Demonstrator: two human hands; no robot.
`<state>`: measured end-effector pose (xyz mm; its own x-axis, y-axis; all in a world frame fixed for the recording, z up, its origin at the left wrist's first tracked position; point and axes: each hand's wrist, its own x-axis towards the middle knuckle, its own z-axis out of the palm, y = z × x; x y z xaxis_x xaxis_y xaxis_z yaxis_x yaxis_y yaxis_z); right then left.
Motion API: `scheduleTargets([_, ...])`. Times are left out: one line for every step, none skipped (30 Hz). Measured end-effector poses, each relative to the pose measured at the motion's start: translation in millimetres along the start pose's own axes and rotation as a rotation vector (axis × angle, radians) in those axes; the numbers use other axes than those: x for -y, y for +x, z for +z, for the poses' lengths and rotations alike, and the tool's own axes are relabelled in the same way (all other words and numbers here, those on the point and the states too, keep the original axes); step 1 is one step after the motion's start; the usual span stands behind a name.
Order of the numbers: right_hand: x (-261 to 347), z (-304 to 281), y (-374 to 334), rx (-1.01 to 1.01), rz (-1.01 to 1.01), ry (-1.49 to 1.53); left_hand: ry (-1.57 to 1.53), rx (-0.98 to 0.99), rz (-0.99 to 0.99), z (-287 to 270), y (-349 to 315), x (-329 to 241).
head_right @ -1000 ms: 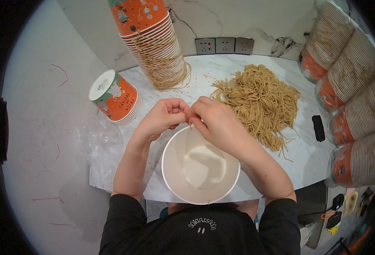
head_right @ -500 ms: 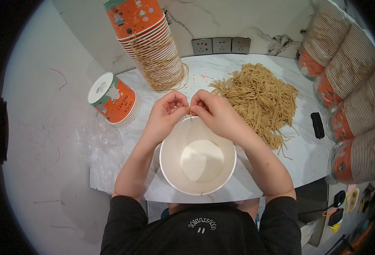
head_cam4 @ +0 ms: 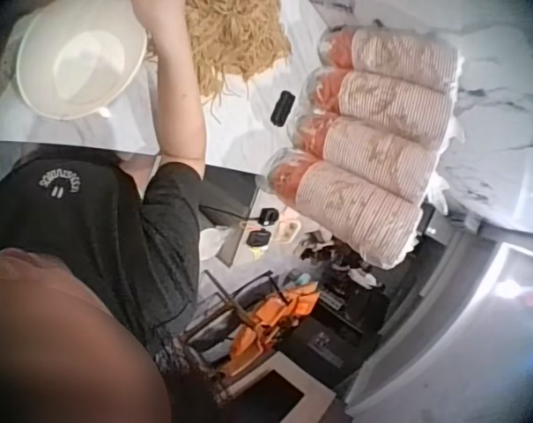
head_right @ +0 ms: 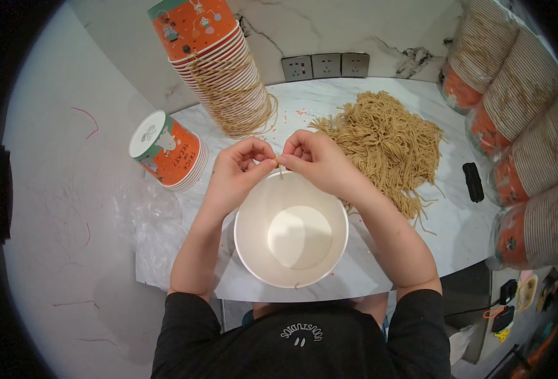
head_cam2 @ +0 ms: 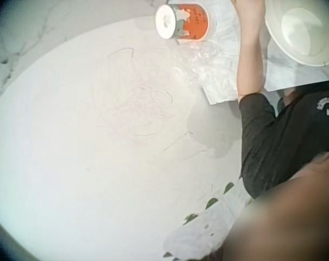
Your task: Untying and removing strings or ties from paper cups at a workstation.
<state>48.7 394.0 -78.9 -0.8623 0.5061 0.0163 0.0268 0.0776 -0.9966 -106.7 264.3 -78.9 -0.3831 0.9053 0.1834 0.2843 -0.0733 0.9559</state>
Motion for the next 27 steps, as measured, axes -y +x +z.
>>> scheduleTargets([-1.3,-0.2,-0.6,-0.018,-0.063,-0.101,0.000,0.003,0.000,1.1,-0.3,-1.6])
scheduleTargets([-1.5,0.0,-1.7,-0.036,-0.126,-0.203,0.035,-0.010,0.001,2.6,-1.0,-4.1])
scheduleTargets([1.0,0.7,-4.5,-0.039,-0.125,-0.203,0.070,-0.022,0.002,4.1,-1.4,-5.8])
scheduleTargets([7.5,3.9,-7.9,-0.065,-0.167,-0.272,0.071,-0.024,0.000,3.8,-2.3,-6.6])
scheduleTargets([11.1,6.2,-9.5,-0.091,-0.208,-0.342,0.075,-0.034,0.003,3.6,-3.0,-7.2])
scheduleTargets([11.2,7.2,-9.3,-0.089,-0.208,-0.340,0.078,-0.045,0.007,3.3,-3.7,-7.3])
scheduleTargets([11.5,7.3,-9.7,-0.087,-0.226,-0.361,0.078,-0.044,0.007,4.0,-3.9,-7.4])
scheduleTargets([11.6,7.3,-10.1,-0.085,-0.245,-0.382,0.093,-0.051,0.010,4.6,-4.2,-7.6])
scheduleTargets([10.8,7.2,-10.1,-0.086,-0.244,-0.382,0.107,-0.059,0.014,5.0,-4.3,-7.8])
scheduleTargets([9.0,7.0,-9.8,-0.088,-0.277,-0.383,0.107,-0.058,0.014,5.4,-4.3,-7.6])
scheduleTargets([7.9,6.6,-9.7,-0.091,-0.309,-0.384,0.116,-0.062,0.018,5.8,-4.3,-7.3])
scheduleTargets([8.0,6.0,-9.9,-0.091,-0.309,-0.384,0.125,-0.067,0.023,6.0,-4.2,-7.1])
scheduleTargets([8.4,5.3,-10.2,-0.083,-0.298,-0.408,0.125,-0.068,0.023,6.1,-4.4,-7.2])
scheduleTargets([8.7,4.8,-10.2,-0.075,-0.288,-0.432,0.117,-0.066,0.019,6.1,-4.5,-7.2])
scheduleTargets([8.7,4.4,-9.9,-0.075,-0.288,-0.432,0.108,-0.064,0.015,5.9,-4.6,-7.2])
scheduleTargets([8.8,4.2,-9.8,-0.069,-0.267,-0.436,0.108,-0.065,0.015,5.8,-4.3,-6.0])
scheduleTargets([8.9,4.0,-9.5,-0.063,-0.247,-0.441,0.047,-0.059,0.014,5.5,-3.3,-3.9])
scheduleTargets([8.0,4.0,-8.6,-0.062,-0.247,-0.441,-0.014,-0.053,0.012,5.1,-2.5,-2.7])
scheduleTargets([5.7,3.3,-7.4,-0.041,-0.238,-0.371,-0.015,-0.051,0.013,3.7,-1.5,-2.7])
scheduleTargets([3.2,2.6,-6.1,-0.021,-0.229,-0.302,-0.012,-0.004,-0.006,0.8,-0.8,-2.5])
scheduleTargets([-0.1,0.9,-4.6,-0.022,-0.228,-0.303,-0.009,0.044,-0.025,-0.6,-0.1,-2.4])
scheduleTargets([-3.2,0.3,-2.4,0.024,-0.185,-0.221,-0.007,0.041,-0.026,-1.5,-0.6,-2.1])
scheduleTargets([-4.3,0.3,-1.3,0.070,-0.141,-0.138,-0.030,0.031,-0.015,-2.1,-1.1,-1.4])
scheduleTargets([-3.3,0.5,-1.6,0.073,-0.142,-0.138,-0.053,0.021,-0.004,-2.8,-1.8,-1.3])
scheduleTargets([-0.9,0.1,-2.7,0.108,-0.043,-0.026,-0.054,0.021,-0.005,-3.2,-2.2,-3.2])
scheduleTargets([1.1,0.0,-3.6,0.142,0.056,0.086,-0.041,0.056,-0.056,-4.1,-3.3,-7.8])
scheduleTargets([2.2,0.1,-4.0,0.142,0.057,0.085,-0.027,0.091,-0.106,-5.1,-4.2,-11.4])
